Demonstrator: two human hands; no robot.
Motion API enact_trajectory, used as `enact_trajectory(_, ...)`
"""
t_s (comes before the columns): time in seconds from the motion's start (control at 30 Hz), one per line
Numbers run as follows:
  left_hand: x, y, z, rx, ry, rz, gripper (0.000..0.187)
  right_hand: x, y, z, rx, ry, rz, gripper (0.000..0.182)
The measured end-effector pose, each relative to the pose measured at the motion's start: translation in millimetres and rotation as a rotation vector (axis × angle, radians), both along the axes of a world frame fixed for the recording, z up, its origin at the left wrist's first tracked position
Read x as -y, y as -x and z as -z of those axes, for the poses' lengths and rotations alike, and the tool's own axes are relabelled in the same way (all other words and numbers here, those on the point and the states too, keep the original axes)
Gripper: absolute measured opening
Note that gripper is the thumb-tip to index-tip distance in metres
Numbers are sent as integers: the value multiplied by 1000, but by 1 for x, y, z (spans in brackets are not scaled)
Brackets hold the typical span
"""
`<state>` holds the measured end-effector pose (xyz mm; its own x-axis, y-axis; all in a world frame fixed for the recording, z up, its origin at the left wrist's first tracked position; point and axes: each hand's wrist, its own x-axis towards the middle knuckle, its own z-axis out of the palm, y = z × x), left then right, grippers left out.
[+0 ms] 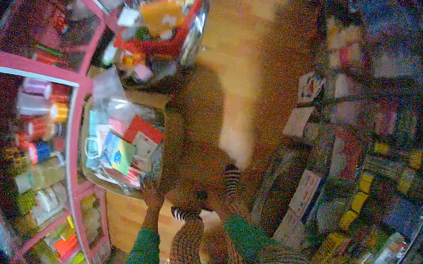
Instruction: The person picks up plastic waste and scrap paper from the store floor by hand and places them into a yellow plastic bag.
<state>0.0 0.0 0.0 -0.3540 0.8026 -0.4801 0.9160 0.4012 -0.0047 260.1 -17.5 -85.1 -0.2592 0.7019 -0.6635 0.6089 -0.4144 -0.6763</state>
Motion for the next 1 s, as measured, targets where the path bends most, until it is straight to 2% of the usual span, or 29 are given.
enact_trajectory(0.03,6,6,23,-56,-90,54,66,-18,3,1,50,305,-279,45)
enact_trajectory(0.07,10,10,38,-112,-177,108,59,-32,-35,-29,146,415,-388,45)
enact_trajectory(0.1,-15,-49,-21,83,-326,-1,58,-56,-69,-73,234,522,-516,46)
enact_trajectory(0.13,-9,-46,-43,156,-378,-96,57,-37,-80,-67,101,129,-256,46)
enact_trajectory(0.17,17,-31,-30,207,-333,-23,58,-30,-87,-65,-56,-253,19,47)
enact_trajectory(0.2,28,-45,-50,245,-413,-57,60,-33,-111,-83,208,-477,-80,46)
enact_trajectory(0.23,38,-47,-58,240,-562,225,59,-46,-133,-97,478,-710,-166,44)
enact_trajectory(0.27,50,-50,-55,231,-708,510,59,-69,-150,-143,209,-366,106,44)
enact_trajectory(0.3,64,-58,-38,780,-509,-30,57,-82,-167,-171,224,-206,181,42)
enact_trajectory(0.33,58,-60,-64,911,-368,-81,54,-95,-186,-198,249,-50,257,40)
enact_trajectory(0.37,52,-59,-107,960,-227,-49,51,-97,-211,-193,580,-74,163,37)
enact_trajectory(0.43,46,-54,-193,985,-87,10,46,-81,-250,-157,436,-258,436,31)
enact_trajectory(0.5,62,-33,-248,906,-47,27,42,-78,-237,-203,491,-303,394,31)
enact_trajectory(0.57,106,17,-199,633,-156,88,40,-73,-231,-265,626,-368,284,32)
enact_trajectory(0.6,136,54,-136,744,-77,-194,40,-70,-225,-299,694,-398,227,33)
enact_trajectory(0.63,138,73,-155,595,-89,-195,38,-66,-219,-317,763,-430,169,34)
enact_trajectory(0.67,140,92,-177,449,-93,-203,37,-59,-240,-265,392,-430,175,53)
enact_trajectory(0.7,147,114,-188,449,-108,-278,35,-54,-234,-269,380,-434,179,53)
enact_trajectory(0.73,144,132,-207,454,-130,-348,33,-53,-227,-278,482,-554,44,55)
enact_trajectory(0.77,144,139,-222,382,-268,-432,31,-52,-221,-286,585,-672,-92,59)
enact_trajectory(0.8,146,145,-240,306,-404,-518,30,-52,-214,-307,576,-679,-86,59)
enact_trajectory(0.9,134,168,-280,289,-412,-543,29,-72,-214,-366,411,-746,-21,57)
enact_trajectory(0.93,128,164,-285,282,-419,-546,29,-79,-221,-373,435,-539,33,59)
enact_trajectory(0.97,119,160,-288,120,-378,-431,29,-83,-228,-375,456,-330,84,60)
enact_trajectory(1.0,109,153,-290,-37,-333,-316,30,-80,-237,-371,450,-333,81,60)
